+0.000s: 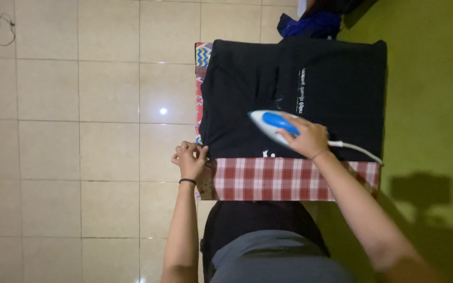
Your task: Iron a black t-shirt and fold it.
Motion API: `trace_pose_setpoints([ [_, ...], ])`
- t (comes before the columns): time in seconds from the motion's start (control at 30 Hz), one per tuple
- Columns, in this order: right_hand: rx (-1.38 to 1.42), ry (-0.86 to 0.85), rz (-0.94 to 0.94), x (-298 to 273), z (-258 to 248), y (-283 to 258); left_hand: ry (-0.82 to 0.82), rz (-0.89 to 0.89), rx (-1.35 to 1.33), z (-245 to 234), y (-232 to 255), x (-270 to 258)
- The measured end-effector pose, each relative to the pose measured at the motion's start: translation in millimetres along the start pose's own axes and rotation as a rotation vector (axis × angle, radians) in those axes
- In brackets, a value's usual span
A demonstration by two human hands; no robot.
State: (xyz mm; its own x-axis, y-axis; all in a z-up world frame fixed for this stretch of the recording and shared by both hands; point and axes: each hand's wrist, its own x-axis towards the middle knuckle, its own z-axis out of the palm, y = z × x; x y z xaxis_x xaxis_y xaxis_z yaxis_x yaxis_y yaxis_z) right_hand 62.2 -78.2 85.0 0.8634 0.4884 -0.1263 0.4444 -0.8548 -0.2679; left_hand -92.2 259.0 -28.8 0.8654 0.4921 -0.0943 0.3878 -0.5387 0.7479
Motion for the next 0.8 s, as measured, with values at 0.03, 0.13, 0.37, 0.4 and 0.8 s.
trace_pose_setpoints([
  [0.03,-0.009,0.088,0.134,-3.4,-3.1,13.5,-0.015,0.027,0.044,-0.7,3.3,3.6],
  [0.13,0.093,0.255,0.388,-26.4,-14.7,71.6,0.065,0.147,0.057,-6.3,38.6,36.9],
  [0.37,0.646,0.546,0.757,-122.3,-94.1,117.4,0.049,0.395,-0.042,98.3,110.8,204.5],
  [0.4,0.643,0.546,0.760,-135.4,-98.5,116.7,0.046,0.395,-0.045,99.4,121.9,212.1],
  [0.8,0.837,0.661,0.820,-208.4,-86.7,119.8,-0.294,0.660,-0.051,53.2,209.3,87.5],
])
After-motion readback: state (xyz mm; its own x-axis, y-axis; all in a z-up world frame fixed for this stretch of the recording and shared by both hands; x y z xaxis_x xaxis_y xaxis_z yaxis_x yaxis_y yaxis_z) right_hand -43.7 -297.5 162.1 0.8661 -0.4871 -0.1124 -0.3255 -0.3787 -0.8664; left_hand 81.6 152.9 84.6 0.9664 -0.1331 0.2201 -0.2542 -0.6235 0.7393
